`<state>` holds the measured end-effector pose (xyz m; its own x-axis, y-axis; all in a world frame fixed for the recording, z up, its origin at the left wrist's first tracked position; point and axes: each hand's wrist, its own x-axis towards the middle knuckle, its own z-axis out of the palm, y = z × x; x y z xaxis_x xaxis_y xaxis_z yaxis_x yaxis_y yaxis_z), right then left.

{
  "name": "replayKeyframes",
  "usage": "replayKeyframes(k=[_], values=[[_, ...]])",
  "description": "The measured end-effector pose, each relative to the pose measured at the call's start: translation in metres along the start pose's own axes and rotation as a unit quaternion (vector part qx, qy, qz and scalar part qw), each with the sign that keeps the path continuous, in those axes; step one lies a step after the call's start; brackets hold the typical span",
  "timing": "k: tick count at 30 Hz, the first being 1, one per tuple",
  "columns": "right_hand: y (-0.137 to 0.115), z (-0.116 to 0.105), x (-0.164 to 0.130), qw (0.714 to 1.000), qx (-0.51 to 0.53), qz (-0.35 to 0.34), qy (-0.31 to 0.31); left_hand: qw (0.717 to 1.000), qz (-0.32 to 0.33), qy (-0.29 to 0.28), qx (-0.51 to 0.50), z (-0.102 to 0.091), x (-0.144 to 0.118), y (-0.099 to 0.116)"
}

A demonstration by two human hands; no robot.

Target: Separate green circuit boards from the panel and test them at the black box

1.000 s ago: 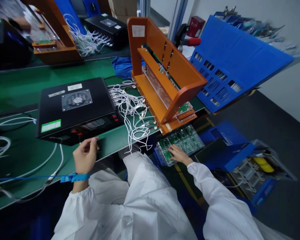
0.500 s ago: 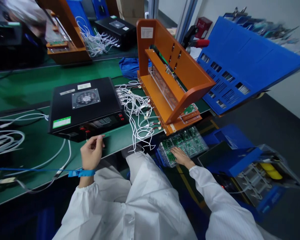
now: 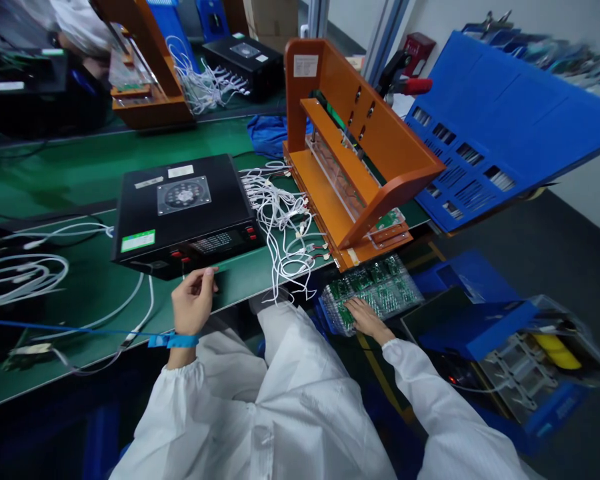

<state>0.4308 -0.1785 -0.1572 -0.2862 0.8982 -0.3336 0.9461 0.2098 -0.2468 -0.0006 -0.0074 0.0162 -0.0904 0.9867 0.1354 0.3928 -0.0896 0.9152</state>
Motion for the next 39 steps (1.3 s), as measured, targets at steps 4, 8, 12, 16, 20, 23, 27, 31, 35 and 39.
replayKeyframes(k=[4,8,12,16,20,23,27,31,35,39], values=[[0.001,0.009,-0.001,1.0,-0.003,0.005,-0.002,1.0,-0.004,0.002,0.007,0.0,0.0,0.0],[0.006,0.021,-0.001,0.999,-0.003,0.017,0.028,1.0,-0.004,-0.006,-0.008,0.0,0.001,-0.001],[0.014,0.034,-0.001,0.998,-0.009,0.02,0.065,0.999,-0.01,-0.013,-0.027,0.0,0.001,-0.003],[0.02,0.043,-0.002,0.994,-0.02,0.003,0.111,0.999,-0.013,-0.018,-0.033,-0.001,0.002,-0.004],[0.024,0.049,-0.004,0.99,-0.016,-0.004,0.143,0.999,-0.014,-0.019,-0.041,-0.001,0.002,-0.003],[0.027,0.054,-0.005,0.989,-0.006,-0.001,0.148,0.998,-0.012,-0.021,-0.056,-0.001,0.002,-0.003],[0.029,0.054,-0.009,0.986,0.018,0.013,0.166,0.998,-0.011,-0.022,-0.065,-0.001,0.002,-0.002],[0.004,0.033,-0.015,0.976,0.038,0.005,0.212,0.997,-0.014,-0.021,-0.074,-0.001,0.001,-0.003],[-0.068,0.008,-0.001,0.965,0.094,-0.031,0.245,0.997,-0.011,-0.023,-0.073,0.0,0.002,-0.002],[-0.159,0.019,0.051,0.95,0.137,-0.124,0.252,0.998,-0.007,-0.014,-0.064,0.001,0.002,0.0]])
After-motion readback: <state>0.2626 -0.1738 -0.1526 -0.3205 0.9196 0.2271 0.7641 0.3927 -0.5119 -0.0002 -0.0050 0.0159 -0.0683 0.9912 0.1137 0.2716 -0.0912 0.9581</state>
